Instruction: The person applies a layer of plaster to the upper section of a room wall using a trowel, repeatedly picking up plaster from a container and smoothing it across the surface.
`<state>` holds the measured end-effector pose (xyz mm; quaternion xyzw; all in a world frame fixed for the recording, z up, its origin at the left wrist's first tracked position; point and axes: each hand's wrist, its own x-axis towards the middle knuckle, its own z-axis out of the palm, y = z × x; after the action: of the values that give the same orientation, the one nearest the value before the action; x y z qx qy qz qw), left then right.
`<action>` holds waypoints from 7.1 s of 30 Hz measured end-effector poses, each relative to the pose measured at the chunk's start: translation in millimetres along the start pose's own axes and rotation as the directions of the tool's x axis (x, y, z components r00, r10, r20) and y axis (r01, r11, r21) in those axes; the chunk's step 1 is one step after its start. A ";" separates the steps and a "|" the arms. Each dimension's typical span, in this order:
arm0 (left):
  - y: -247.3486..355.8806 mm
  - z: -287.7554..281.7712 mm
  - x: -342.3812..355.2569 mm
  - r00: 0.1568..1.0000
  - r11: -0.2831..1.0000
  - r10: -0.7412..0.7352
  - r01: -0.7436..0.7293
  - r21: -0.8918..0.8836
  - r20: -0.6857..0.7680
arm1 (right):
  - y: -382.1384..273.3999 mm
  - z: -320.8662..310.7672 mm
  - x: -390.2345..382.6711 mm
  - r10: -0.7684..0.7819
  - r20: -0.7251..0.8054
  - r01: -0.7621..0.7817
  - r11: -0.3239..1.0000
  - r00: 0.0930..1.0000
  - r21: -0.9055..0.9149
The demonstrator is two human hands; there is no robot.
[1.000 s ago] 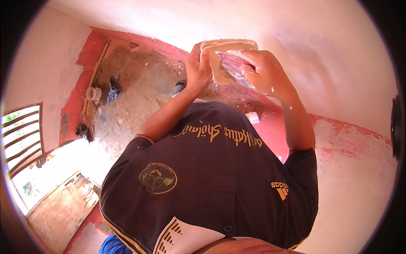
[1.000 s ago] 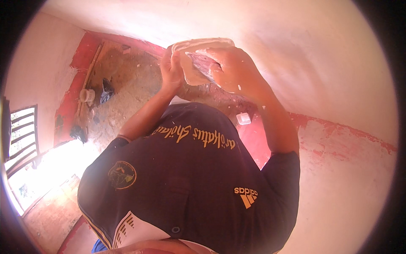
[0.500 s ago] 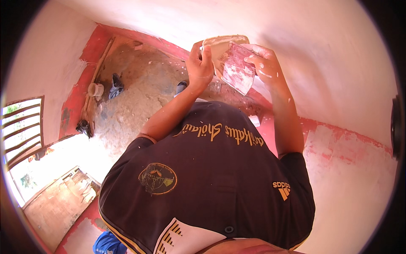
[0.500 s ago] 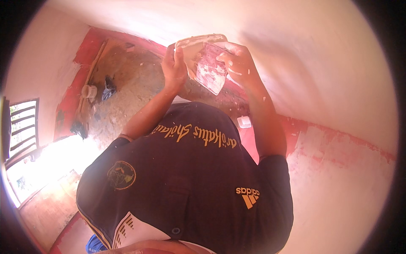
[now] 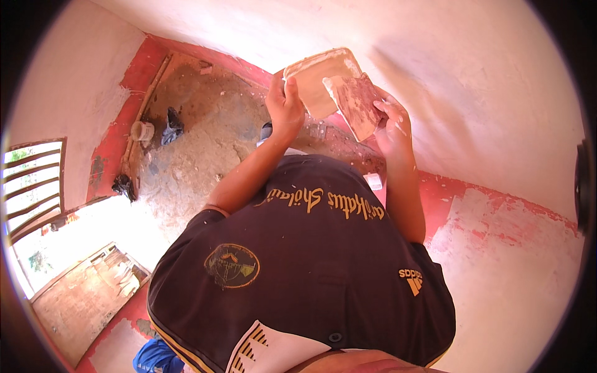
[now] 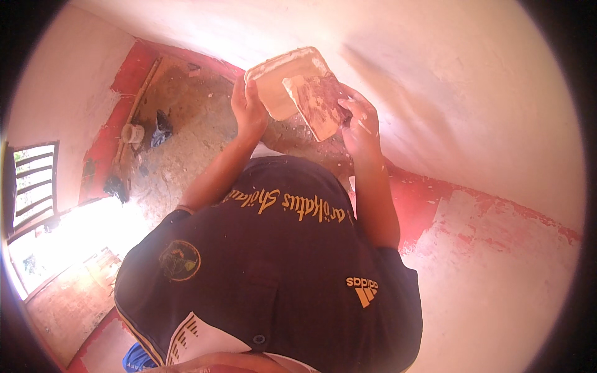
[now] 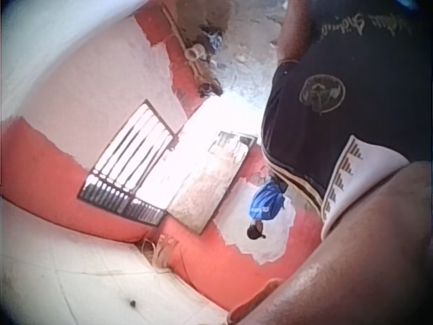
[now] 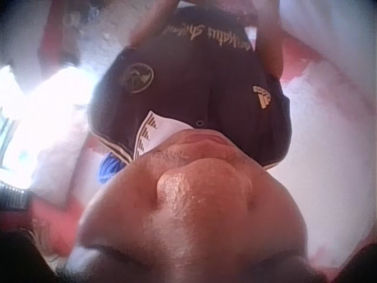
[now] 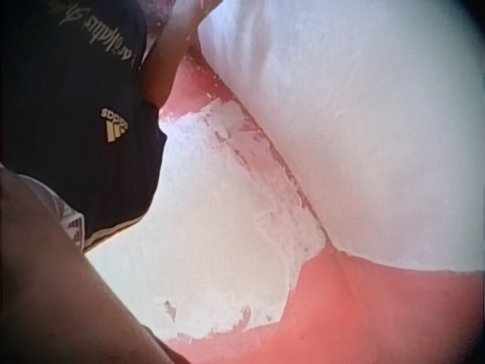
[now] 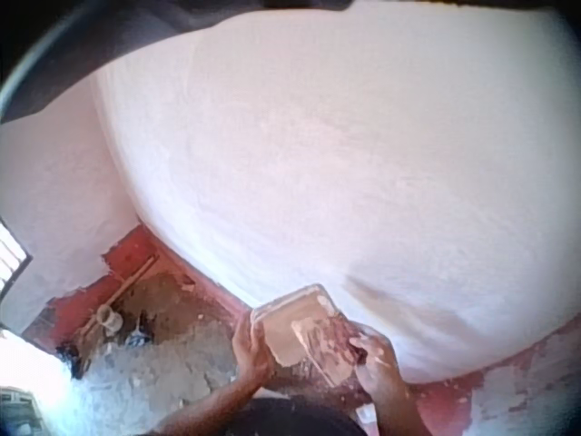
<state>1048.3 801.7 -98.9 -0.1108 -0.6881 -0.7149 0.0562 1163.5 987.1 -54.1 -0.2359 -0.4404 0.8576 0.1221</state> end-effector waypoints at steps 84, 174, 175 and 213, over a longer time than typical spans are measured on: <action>-72.2 -270.0 424.2 0.724 0.944 -0.230 0.328 -0.031 0.650 | 9.2 254.3 280.0 -0.872 -0.435 0.058 0.434 -0.226 -0.899; -37.8 -189.6 350.9 0.713 0.861 -0.347 0.500 -0.094 0.610 | 17.5 275.3 210.3 -0.952 -0.051 0.580 0.227 0.303 -0.783; -30.8 -178.7 340.7 0.714 0.864 -0.343 0.495 -0.093 0.610 | 21.8 233.5 200.6 -0.942 0.019 0.399 0.124 0.335 -0.908; -41.3 -105.1 169.9 0.813 0.832 -0.414 0.521 -0.192 0.410 | -16.4 21.8 113.8 -0.855 -0.372 0.366 0.497 0.361 -0.787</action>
<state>865.5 711.2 -101.9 -0.0693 -0.5777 -0.7691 -0.2643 1054.6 1028.9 -63.7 -0.3867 -0.6442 0.3799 0.5396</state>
